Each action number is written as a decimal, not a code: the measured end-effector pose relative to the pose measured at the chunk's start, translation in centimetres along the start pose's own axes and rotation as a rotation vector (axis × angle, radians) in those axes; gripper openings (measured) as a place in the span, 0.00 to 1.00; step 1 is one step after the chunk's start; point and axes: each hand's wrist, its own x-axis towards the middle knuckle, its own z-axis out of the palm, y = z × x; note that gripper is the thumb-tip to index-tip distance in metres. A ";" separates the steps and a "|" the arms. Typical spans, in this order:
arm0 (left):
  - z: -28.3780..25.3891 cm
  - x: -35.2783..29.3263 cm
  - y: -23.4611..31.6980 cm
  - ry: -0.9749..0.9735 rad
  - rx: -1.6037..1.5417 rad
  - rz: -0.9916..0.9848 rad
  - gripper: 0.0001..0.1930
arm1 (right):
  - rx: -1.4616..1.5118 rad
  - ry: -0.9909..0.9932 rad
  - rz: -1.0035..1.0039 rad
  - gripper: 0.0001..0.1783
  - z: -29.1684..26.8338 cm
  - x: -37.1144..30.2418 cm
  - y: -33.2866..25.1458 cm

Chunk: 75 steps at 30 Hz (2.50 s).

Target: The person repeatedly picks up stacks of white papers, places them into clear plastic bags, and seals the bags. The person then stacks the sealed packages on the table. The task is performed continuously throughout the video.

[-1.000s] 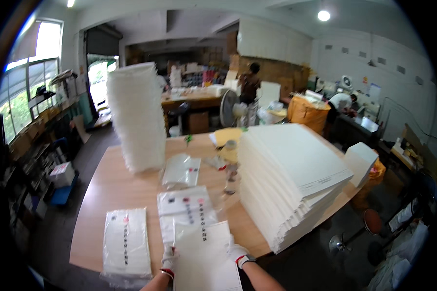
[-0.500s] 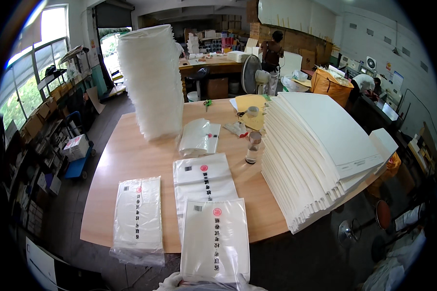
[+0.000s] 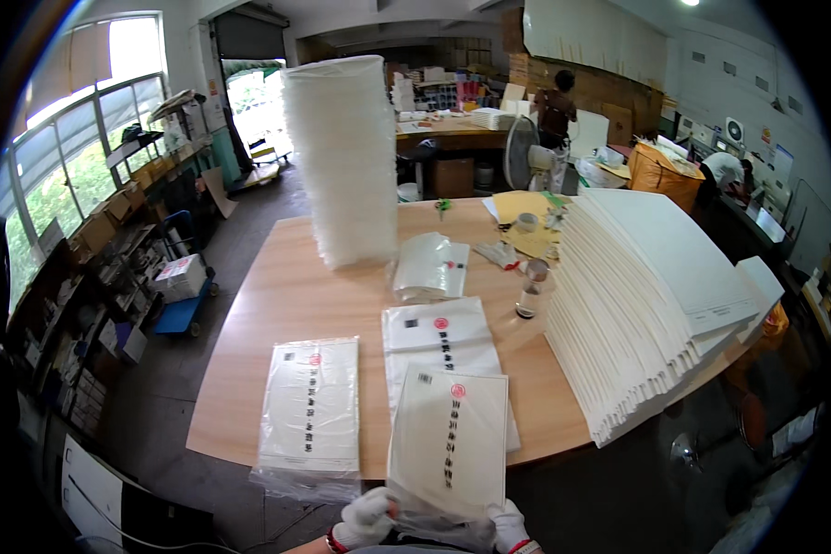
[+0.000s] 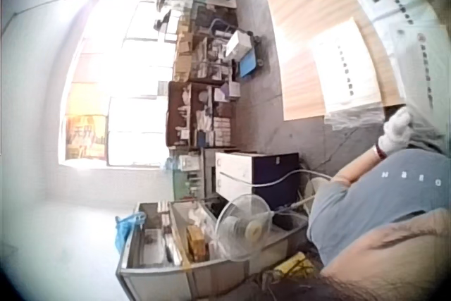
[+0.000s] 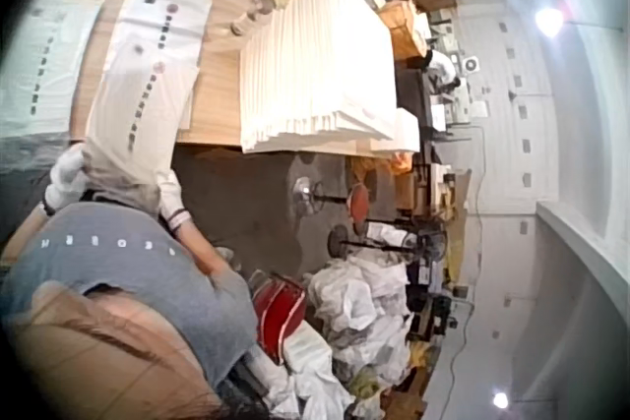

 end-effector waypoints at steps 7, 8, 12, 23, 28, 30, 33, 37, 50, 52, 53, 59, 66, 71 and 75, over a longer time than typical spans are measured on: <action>-7.1 -4.9 -5.7 1.016 -0.209 -0.034 0.09 | -0.263 -0.483 -0.318 0.08 14.0 9.3 0.3; -8.2 -4.7 -7.4 1.148 -0.216 -0.085 0.08 | -0.123 -0.552 -0.014 0.07 15.2 12.3 3.1; -12.7 -10.7 -20.2 1.339 -0.437 -0.436 0.07 | -0.117 -0.660 0.436 0.14 20.3 12.0 7.7; -4.4 -19.9 -19.8 0.411 -0.014 -0.926 0.11 | -0.202 -0.486 0.310 0.09 12.1 10.0 4.0; 1.3 -1.7 -11.4 -0.278 0.249 -0.143 0.09 | -0.477 -0.131 0.169 0.22 4.1 6.4 -0.8; 5.4 5.2 -11.7 -0.168 0.324 -0.089 0.12 | -0.458 -0.065 0.173 0.22 2.1 5.6 -1.7; 11.0 12.1 -12.8 -0.044 0.530 -0.174 0.12 | -0.431 0.011 0.167 0.22 -0.2 4.7 -2.4; 11.0 13.8 -15.9 -0.206 0.578 -0.129 0.12 | -0.379 0.009 0.155 0.20 -2.2 4.5 -2.4; 5.4 20.7 -17.5 0.243 -0.741 -0.508 0.06 | -0.953 0.100 -0.427 0.19 3.8 16.4 -8.1; 3.1 23.1 -15.1 0.315 -0.803 -0.617 0.06 | -1.170 0.211 -0.800 0.19 1.8 16.1 -8.8; 2.7 23.4 -15.7 0.276 -0.767 -0.670 0.03 | -1.191 0.360 -1.055 0.19 4.7 13.0 -11.1; 3.4 25.8 -9.1 -0.064 -0.585 -0.555 0.13 | -0.978 0.123 -1.042 0.15 10.8 18.9 -10.5; 4.1 24.4 -8.8 -0.150 -0.016 -0.176 0.17 | -1.292 -0.150 -0.735 0.18 7.3 16.0 -9.3; 3.9 22.8 -5.4 -0.001 0.503 0.184 0.20 | -1.281 -0.190 -0.955 0.13 5.3 2.6 -21.2; 3.8 21.6 -4.2 0.116 0.703 0.364 0.25 | -1.630 0.397 -1.383 0.12 1.1 -9.2 -33.4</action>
